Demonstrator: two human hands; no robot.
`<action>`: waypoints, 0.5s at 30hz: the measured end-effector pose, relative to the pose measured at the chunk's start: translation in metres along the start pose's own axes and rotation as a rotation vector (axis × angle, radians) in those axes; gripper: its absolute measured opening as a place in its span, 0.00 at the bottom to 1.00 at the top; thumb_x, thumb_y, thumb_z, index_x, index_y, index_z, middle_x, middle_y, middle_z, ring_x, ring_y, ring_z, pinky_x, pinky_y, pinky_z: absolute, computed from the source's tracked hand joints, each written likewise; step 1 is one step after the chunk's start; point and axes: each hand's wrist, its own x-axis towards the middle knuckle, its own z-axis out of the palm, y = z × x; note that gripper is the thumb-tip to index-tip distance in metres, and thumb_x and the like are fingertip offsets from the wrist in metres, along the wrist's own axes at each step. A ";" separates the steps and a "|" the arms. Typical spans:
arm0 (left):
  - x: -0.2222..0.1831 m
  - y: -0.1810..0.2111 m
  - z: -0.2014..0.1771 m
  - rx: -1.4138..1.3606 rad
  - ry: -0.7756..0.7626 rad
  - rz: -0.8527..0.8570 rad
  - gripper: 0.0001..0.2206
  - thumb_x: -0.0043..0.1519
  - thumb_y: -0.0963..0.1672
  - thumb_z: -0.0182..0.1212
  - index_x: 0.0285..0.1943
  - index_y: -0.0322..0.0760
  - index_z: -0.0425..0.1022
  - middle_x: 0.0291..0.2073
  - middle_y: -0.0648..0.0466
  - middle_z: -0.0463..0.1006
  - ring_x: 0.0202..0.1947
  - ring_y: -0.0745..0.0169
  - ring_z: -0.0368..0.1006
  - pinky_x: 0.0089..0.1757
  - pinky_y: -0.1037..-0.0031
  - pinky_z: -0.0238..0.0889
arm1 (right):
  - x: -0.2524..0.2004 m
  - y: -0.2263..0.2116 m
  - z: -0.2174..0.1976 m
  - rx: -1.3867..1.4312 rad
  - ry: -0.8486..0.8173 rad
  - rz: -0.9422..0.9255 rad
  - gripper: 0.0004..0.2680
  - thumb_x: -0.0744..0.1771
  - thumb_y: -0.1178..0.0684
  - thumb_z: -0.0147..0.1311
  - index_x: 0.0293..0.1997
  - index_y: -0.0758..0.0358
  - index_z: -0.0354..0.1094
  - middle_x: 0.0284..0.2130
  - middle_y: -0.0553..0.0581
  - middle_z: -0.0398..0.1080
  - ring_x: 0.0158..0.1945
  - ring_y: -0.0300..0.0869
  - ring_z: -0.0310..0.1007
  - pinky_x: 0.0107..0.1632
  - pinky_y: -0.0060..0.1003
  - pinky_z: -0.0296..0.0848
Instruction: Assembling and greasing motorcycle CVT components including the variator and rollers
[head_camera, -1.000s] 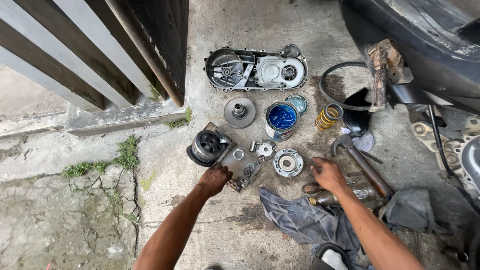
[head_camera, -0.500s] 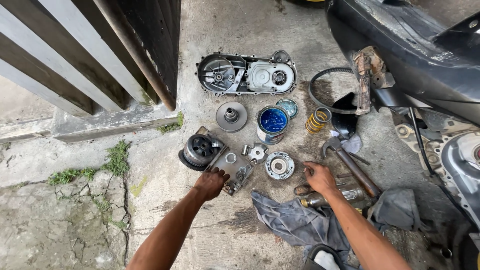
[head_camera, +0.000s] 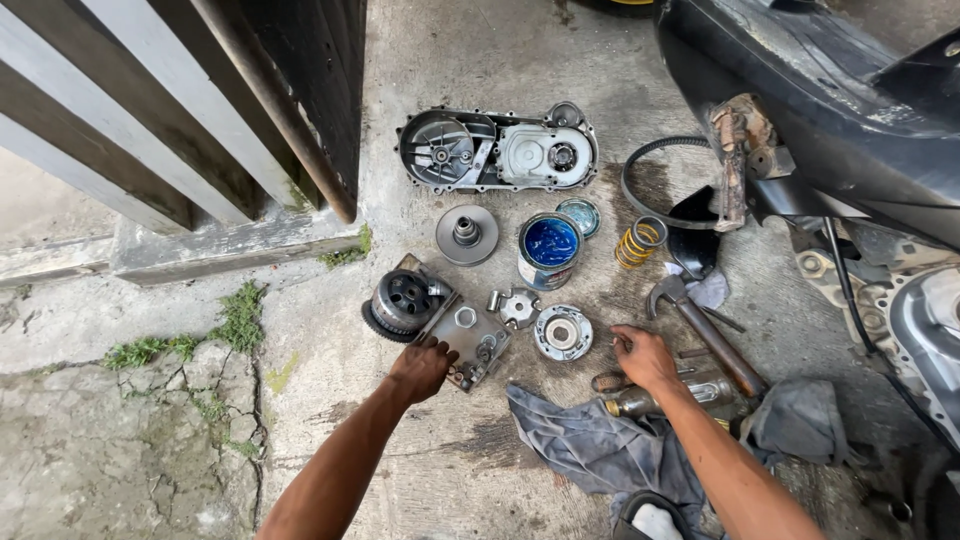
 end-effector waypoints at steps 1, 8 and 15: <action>-0.001 0.000 -0.004 0.000 -0.001 -0.005 0.11 0.64 0.46 0.53 0.53 0.50 0.78 0.43 0.54 0.79 0.50 0.53 0.74 0.47 0.64 0.72 | 0.000 0.001 -0.001 0.000 -0.002 -0.005 0.12 0.66 0.44 0.51 0.52 0.35 0.78 0.45 0.55 0.81 0.53 0.56 0.78 0.57 0.54 0.75; 0.004 -0.006 -0.007 -0.028 0.071 -0.037 0.09 0.64 0.47 0.53 0.48 0.48 0.78 0.40 0.53 0.80 0.48 0.51 0.76 0.45 0.62 0.73 | 0.015 0.018 0.010 -0.014 -0.004 -0.013 0.12 0.66 0.44 0.50 0.53 0.36 0.77 0.44 0.58 0.81 0.53 0.59 0.77 0.58 0.55 0.75; -0.013 -0.015 -0.092 -0.260 0.207 -0.372 0.16 0.68 0.54 0.49 0.48 0.45 0.76 0.36 0.47 0.81 0.42 0.44 0.81 0.42 0.55 0.76 | 0.005 0.011 0.003 0.039 0.006 -0.023 0.12 0.67 0.46 0.50 0.54 0.42 0.78 0.43 0.63 0.80 0.52 0.63 0.77 0.55 0.59 0.76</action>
